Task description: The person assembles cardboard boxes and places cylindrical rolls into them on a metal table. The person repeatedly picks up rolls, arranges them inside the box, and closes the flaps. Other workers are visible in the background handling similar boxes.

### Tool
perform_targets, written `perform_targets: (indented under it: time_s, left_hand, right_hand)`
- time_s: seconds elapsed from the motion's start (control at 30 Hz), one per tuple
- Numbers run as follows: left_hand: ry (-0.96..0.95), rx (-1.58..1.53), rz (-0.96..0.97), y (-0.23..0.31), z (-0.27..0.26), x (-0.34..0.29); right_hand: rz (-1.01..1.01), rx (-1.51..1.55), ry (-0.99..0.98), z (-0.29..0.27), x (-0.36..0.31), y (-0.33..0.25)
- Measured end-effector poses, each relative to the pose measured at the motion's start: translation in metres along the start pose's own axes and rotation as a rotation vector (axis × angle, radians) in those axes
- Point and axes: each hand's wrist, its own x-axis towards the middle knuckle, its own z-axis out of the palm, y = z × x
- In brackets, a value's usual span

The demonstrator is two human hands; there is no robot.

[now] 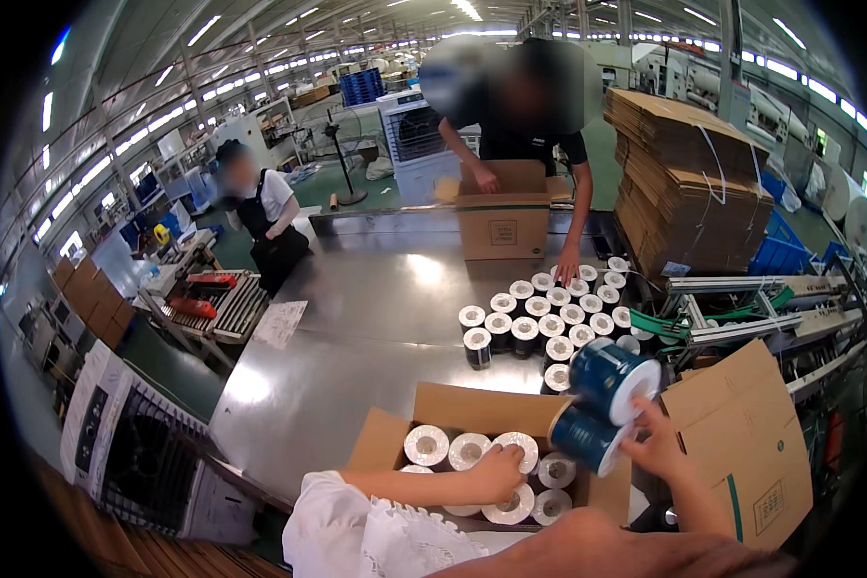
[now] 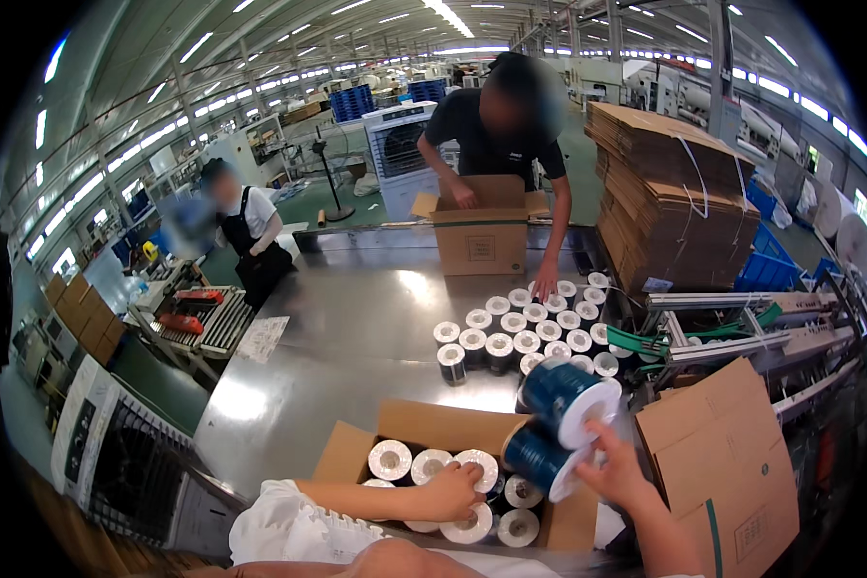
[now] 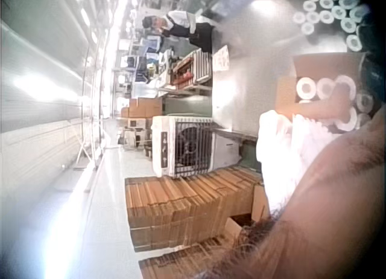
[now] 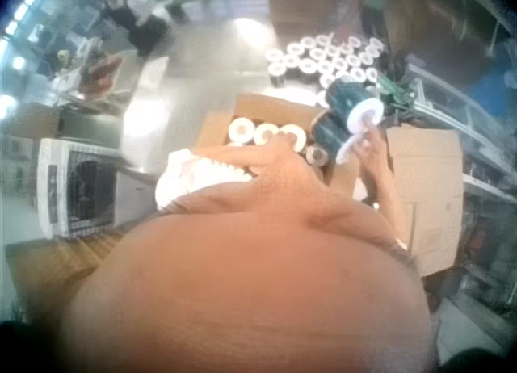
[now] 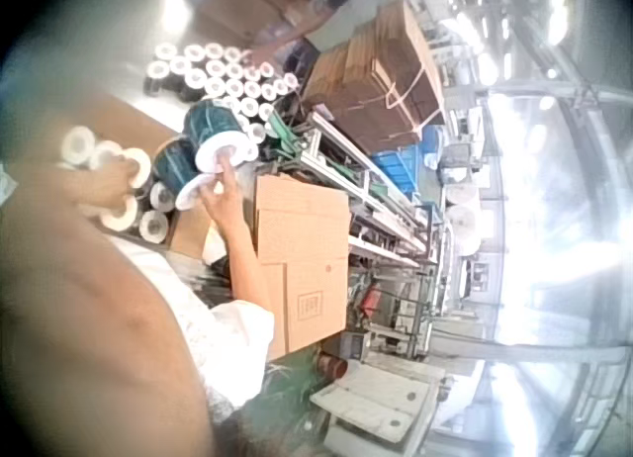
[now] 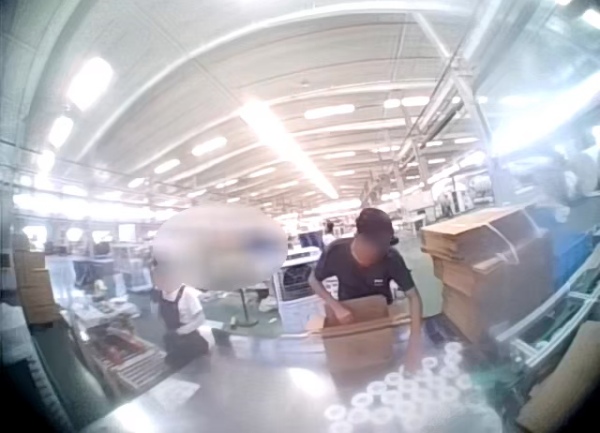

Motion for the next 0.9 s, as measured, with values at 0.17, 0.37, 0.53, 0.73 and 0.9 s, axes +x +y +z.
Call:
perform_targets:
  time_s: [0.17,0.37,0.53,0.73,0.9]
  left_hand:
    - [0.016,-0.031,0.031,0.003,0.046,-0.007]
    - [-0.128,-0.056,0.108,0.001,0.039,-0.003]
    - [-0.245,-0.159,0.111,-0.024,0.024,-0.022]
    - [0.01,-0.498,-0.15,-0.06,-0.011,-0.075]
    - [0.254,-0.174,-1.029,-0.069,-0.022,-0.158]
  right_hand:
    - [0.101,-0.391,-0.676,0.036,-0.043,-0.048]
    - [0.088,-0.565,-0.869,0.108,-0.039,-0.059]
    - [0.139,-0.363,-0.617,0.113,-0.042,-0.019]
    - [0.155,-0.421,-0.529,0.105,-0.098,0.036]
    - [0.395,-0.501,-0.053,0.06,-0.08,0.022]
